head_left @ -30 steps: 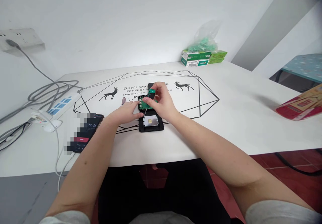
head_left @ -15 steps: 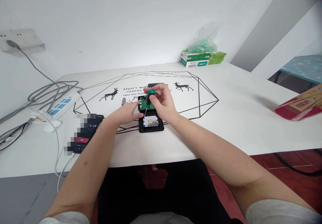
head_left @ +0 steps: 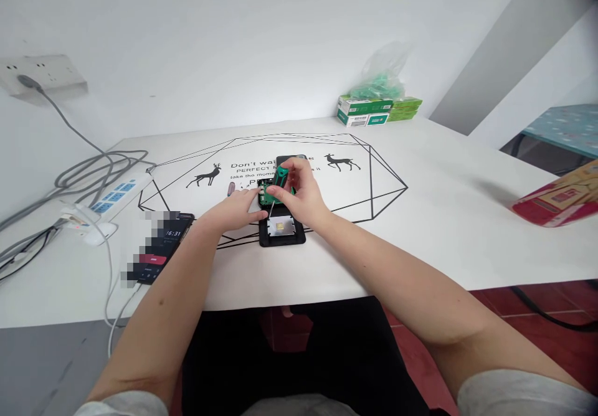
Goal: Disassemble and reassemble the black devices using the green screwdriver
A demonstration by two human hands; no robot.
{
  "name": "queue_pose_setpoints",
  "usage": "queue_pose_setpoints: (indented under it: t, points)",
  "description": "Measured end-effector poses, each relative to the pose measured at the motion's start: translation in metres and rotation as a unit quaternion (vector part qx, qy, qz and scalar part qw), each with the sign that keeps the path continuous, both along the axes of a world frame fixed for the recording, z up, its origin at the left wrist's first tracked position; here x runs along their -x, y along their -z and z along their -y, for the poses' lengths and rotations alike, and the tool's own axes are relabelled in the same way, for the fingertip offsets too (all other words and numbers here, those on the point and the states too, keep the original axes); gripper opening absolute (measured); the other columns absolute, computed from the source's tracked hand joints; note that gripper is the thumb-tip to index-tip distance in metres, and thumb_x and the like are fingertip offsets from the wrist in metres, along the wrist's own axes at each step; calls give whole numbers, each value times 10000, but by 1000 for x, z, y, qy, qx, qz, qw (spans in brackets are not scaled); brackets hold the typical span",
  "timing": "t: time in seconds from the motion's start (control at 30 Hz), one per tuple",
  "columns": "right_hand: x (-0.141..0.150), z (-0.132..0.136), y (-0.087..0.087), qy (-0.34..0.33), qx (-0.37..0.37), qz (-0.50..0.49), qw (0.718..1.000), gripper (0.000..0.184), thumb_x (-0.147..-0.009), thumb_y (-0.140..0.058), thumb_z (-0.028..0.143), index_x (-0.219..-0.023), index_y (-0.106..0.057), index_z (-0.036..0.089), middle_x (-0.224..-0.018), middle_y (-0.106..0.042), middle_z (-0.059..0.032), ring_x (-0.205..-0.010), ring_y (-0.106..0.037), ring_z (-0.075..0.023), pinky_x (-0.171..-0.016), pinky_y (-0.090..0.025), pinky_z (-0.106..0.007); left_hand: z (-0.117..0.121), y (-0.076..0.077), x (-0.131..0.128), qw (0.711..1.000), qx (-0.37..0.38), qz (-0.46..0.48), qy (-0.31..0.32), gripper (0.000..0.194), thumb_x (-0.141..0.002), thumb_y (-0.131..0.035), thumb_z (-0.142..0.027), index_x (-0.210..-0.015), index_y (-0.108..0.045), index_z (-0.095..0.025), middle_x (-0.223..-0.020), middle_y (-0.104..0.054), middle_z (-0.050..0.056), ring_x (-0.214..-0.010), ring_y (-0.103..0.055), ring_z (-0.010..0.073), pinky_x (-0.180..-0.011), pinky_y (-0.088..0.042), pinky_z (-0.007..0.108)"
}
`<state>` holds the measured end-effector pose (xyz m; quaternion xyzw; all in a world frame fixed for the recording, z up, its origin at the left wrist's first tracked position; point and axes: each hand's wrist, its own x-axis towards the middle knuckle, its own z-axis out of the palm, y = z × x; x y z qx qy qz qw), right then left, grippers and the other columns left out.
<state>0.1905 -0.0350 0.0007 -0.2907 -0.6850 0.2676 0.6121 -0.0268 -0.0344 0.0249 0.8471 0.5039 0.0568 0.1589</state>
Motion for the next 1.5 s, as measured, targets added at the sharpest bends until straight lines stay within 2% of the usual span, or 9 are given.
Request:
queue_pose_setpoints:
  t: [0.1, 0.17, 0.27, 0.33, 0.57, 0.87, 1.07, 1.27, 1.5]
  points:
    - [-5, -6, 1, 29, 3, -34, 999, 543, -887, -807, 479, -1298, -492, 318, -1088, -607, -21, -729, -533, -152, -668, -551, -368, -4, -3, 5, 1000, 3, -2, -31, 710, -978, -579, -547, -1612, -465, -246, -1586, -616, 127, -1499, -523, 398, -1262, -368, 538]
    - [-9, -13, 3, 53, 11, -62, 997, 564, -909, -779, 488, -1355, -482, 312, -1114, -643, -37, -780, -568, -169, -748, -587, -396, -8, -5, 10, 995, -31, 4, -94, 650, -1004, -528, -423, -1609, -464, -192, -1641, -550, 161, -1524, -494, 381, -1256, -391, 501]
    - [-14, -24, 6, 67, 62, -76, 993, 511, -923, -743, 496, -1327, -503, 295, -1149, -713, -54, -817, -607, -175, -838, -612, -425, -15, -7, 18, 977, -71, 3, -199, 543, -1043, -441, -331, -1553, -524, -164, -1568, -589, 196, -1470, -526, 396, -1231, -417, 522]
    - [-16, -30, 9, 65, 106, -67, 990, 478, -897, -751, 473, -1272, -522, 283, -1206, -741, -66, -785, -611, -156, -839, -617, -418, -18, -5, 20, 969, -80, -8, -232, 509, -1051, -423, -322, -1509, -567, -154, -1512, -612, 218, -1443, -522, 422, -1206, -433, 551]
    - [-14, -29, 18, 50, 172, 8, 984, 348, -804, -736, 354, -1074, -536, 262, -1223, -783, -76, -844, -712, -170, -925, -620, -449, -16, 1, 11, 967, -83, -54, -234, 470, -1036, -469, -310, -1452, -627, -160, -1435, -655, 221, -1374, -525, 454, -1151, -456, 581]
    - [-9, -29, 21, 55, 206, 106, 971, 264, -817, -687, 315, -1032, -538, 277, -1142, -802, -31, -812, -688, -190, -947, -589, -466, -12, 1, 3, 970, -71, -64, -225, 478, -1042, -528, -285, -1495, -610, -158, -1492, -643, 193, -1429, -500, 412, -1159, -455, 507]
    - [-14, -33, 17, 54, 219, 29, 974, 317, -789, -733, 348, -1027, -536, 277, -1196, -792, -40, -888, -724, -198, -993, -580, -473, -13, 4, 4, 968, -95, -51, -226, 454, -1037, -535, -255, -1466, -642, -149, -1459, -678, 190, -1410, -543, 403, -1159, -467, 501]
    - [-20, -36, 12, 62, 235, -69, 968, 399, -746, -788, 401, -1023, -528, 279, -974, -739, 18, -845, -709, -183, -962, -577, -449, -14, 0, 4, 966, -86, 62, -237, 407, -1025, -535, -192, -1398, -686, -132, -1409, -729, 183, -1324, -673, 329, -1138, -508, 430]
    - [-18, -31, 2, 26, 255, -168, 952, 358, -738, -774, 315, -990, -523, 271, -774, -636, 85, -761, -698, -159, -859, -601, -396, -11, -5, -1, 947, -43, 172, -267, 280, -942, -667, -223, -1199, -764, -170, -1226, -812, 115, -1137, -760, 271, -1040, -559, 363]
